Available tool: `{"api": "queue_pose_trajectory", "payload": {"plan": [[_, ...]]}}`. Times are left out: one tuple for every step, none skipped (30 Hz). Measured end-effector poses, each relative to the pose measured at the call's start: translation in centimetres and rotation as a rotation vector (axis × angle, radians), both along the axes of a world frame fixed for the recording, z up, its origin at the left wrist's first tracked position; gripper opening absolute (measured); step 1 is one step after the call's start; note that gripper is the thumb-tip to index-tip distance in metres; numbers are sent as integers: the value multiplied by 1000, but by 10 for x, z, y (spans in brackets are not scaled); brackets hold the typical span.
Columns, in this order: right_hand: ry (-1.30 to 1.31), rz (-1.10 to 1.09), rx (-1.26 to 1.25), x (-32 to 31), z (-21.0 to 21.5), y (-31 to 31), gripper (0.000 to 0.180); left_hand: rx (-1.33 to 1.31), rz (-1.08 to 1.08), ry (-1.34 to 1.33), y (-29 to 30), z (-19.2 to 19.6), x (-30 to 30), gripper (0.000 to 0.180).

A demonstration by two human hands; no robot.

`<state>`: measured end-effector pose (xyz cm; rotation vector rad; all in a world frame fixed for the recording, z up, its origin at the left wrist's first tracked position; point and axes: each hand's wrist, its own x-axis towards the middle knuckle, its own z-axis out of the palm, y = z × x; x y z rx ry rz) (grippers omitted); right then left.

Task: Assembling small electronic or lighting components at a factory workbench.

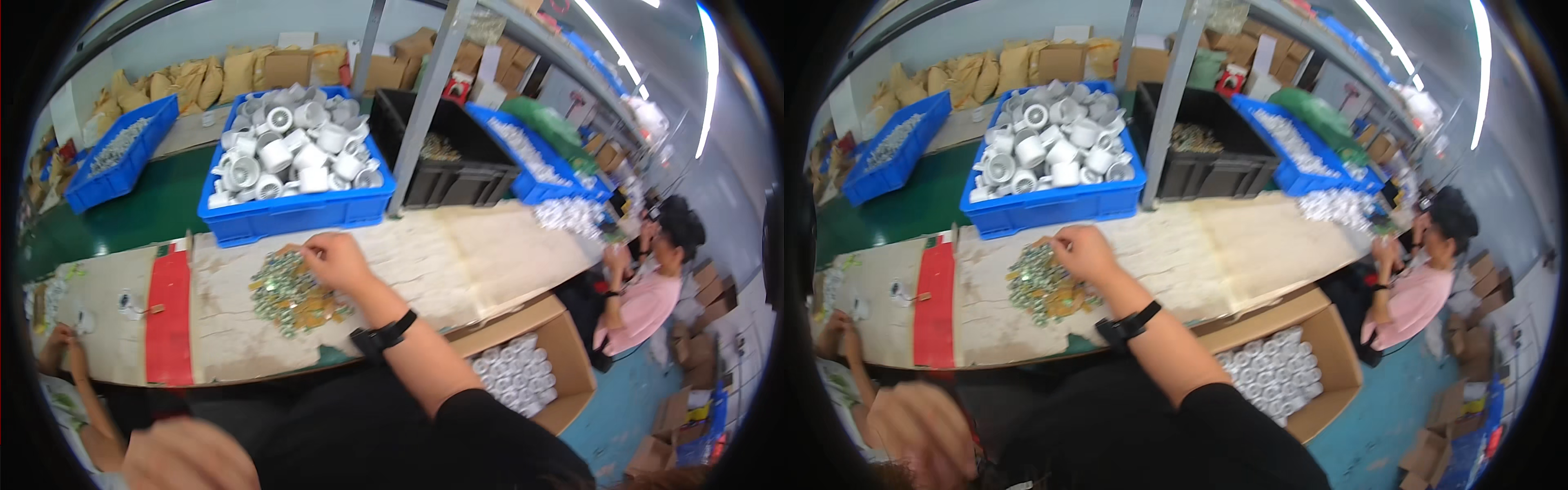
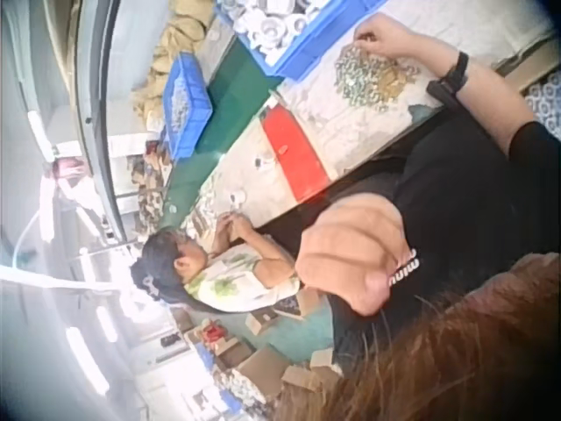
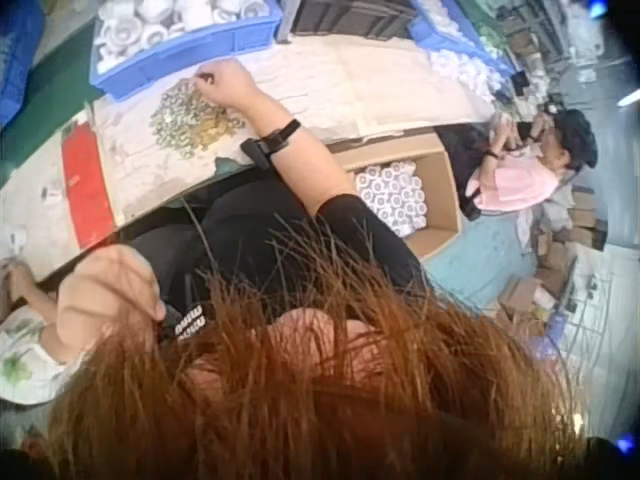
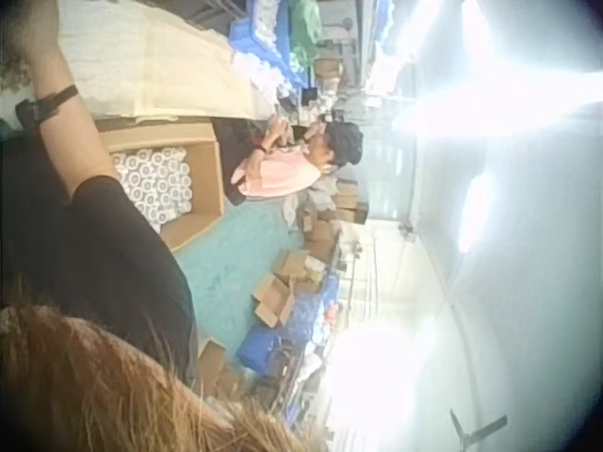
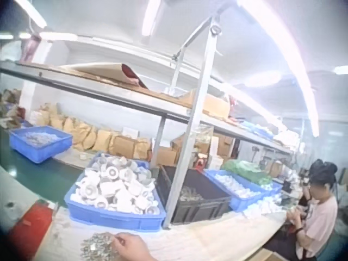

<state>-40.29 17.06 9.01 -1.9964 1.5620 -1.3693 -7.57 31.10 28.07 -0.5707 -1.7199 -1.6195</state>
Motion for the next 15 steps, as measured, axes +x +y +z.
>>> {"api": "queue_pose_trajectory", "payload": {"plan": [[62, -67, 22, -25, -5, 13, 21, -111, -219, 16, -22, 4, -20, 20], [24, -94, 62, -29, -1, 18, 20, -115, -224, 45, -14, 6, -34, 20], [-23, -97, 96, -24, 2, 17, 20, -34, -126, 185, 0, 11, -45, 18], [-5, -92, 50, -22, -1, 14, 19, 47, -22, 319, 17, 17, -54, 16], [3, -74, 51, -21, -2, 12, 19, 133, 77, 452, 31, 18, -61, 16], [-5, -92, 75, -24, -5, 12, 19, 231, 241, 606, 53, -11, -69, 12], [-17, -96, 97, -23, -2, 13, 19, 227, 263, 614, 51, -6, -65, 12], [-17, -94, 162, -20, 2, 13, 18, 225, 165, 511, 45, -1, -58, 13], [-13, -74, 165, -13, -1, 12, 18, 223, 66, 405, 44, 3, -53, 14], [-16, -63, 121, -13, -1, 13, 18, 226, 67, 415, 44, 3, -54, 14], [-20, -53, 77, -14, -2, 13, 18, 274, 90, 427, 45, 3, -55, 14], [-13, -53, 78, -16, -1, 14, 18, 323, 112, 437, 47, 3, -58, 15], [-6, -59, 104, -17, -1, 15, 19, 372, 133, 446, 49, 3, -60, 15], [-1, -66, 130, -20, -1, 15, 21, 420, 153, 454, 51, 2, -63, 16], [-7, -74, 132, -23, -2, 17, 21, 470, 170, 449, 55, 2, -66, 16]]}}
